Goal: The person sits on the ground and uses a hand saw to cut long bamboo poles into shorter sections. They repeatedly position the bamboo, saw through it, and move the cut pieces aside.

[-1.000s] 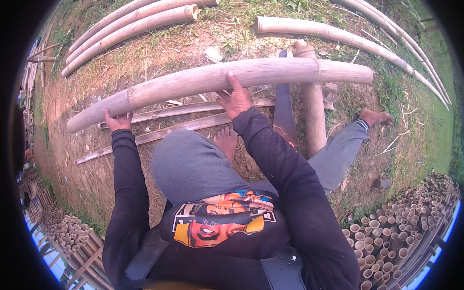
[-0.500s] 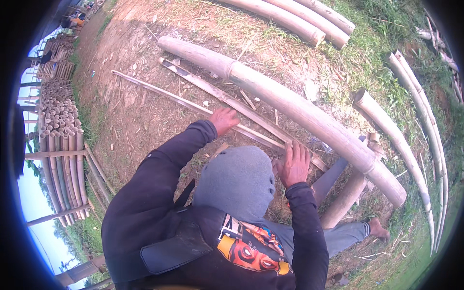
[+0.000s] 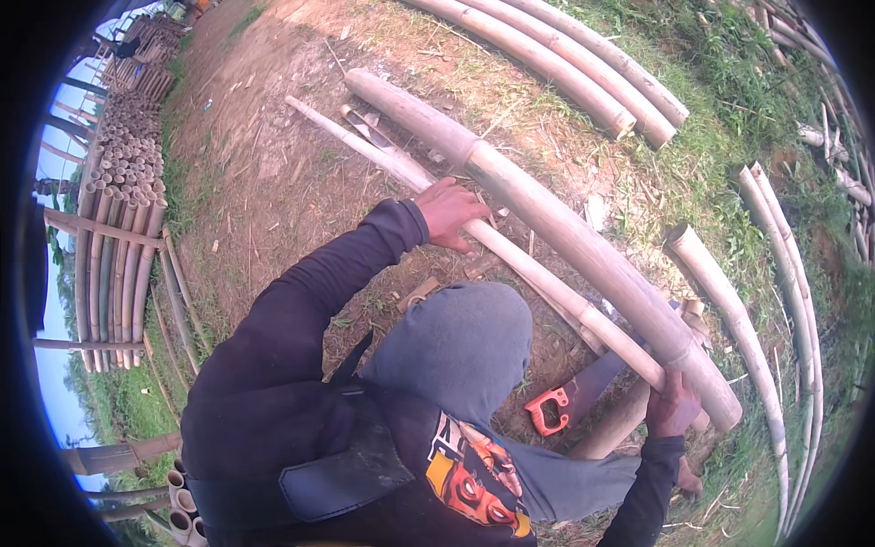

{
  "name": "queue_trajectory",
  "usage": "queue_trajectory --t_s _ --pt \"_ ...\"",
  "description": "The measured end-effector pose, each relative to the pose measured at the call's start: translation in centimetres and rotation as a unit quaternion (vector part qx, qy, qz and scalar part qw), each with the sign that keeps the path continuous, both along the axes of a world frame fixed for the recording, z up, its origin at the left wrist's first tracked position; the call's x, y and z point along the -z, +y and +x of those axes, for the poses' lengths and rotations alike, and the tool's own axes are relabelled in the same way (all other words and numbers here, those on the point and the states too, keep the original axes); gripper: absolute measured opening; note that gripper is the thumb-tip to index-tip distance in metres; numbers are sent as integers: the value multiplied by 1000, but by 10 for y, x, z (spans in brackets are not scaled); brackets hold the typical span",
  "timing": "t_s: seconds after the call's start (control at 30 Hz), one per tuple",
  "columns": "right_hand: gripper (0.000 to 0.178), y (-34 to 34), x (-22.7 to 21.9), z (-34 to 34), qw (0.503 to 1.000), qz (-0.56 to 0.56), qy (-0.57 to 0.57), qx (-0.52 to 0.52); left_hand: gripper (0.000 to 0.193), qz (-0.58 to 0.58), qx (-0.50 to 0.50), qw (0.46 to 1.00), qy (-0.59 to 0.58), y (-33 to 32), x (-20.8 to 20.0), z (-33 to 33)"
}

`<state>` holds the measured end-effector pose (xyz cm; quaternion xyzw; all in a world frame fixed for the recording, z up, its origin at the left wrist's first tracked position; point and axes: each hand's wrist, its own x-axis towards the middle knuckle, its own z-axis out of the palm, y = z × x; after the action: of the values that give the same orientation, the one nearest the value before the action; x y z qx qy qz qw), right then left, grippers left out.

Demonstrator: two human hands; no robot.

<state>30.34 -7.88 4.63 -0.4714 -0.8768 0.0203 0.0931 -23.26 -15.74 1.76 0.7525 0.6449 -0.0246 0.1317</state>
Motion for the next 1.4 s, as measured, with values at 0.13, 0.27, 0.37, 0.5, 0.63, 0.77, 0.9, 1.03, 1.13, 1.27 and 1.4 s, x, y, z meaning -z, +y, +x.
queue_trajectory --t_s 0.13,0.27,0.37,0.5,0.63,0.77,0.9,1.03,1.13,1.27,1.4 --pt "45 -5 -3 55 1000 -11 3 7 41 8 12 999 -45 22 21 17" --pt "65 -3 -4 99 1000 -19 -3 25 45 170 44 984 -32 56 31 53" --pt "66 5 1 130 999 6 -17 50 49 185 55 980 -53 82 33 81" --pt "64 22 13 168 996 21 -22 81 52 166 82 981 -57 109 39 120" --pt "63 34 12 196 994 3 -14 107 58 176 106 973 -100 114 40 149" --pt "59 48 9 191 993 21 -21 111 48 155 116 972 -135 123 36 156" --pt "56 53 19 186 981 -2 -69 181 47 120 125 970 -170 134 33 166" --pt "60 30 43 214 931 121 94 332 45 79 94 974 -191 135 32 173" --pt "57 -19 69 247 834 169 177 495 44 77 91 975 -188 136 32 174" --pt "54 -112 110 264 752 1 167 638 44 78 90 979 -165 138 33 173" --pt "60 -179 154 254 719 -94 23 688 46 72 90 978 -174 140 37 169"
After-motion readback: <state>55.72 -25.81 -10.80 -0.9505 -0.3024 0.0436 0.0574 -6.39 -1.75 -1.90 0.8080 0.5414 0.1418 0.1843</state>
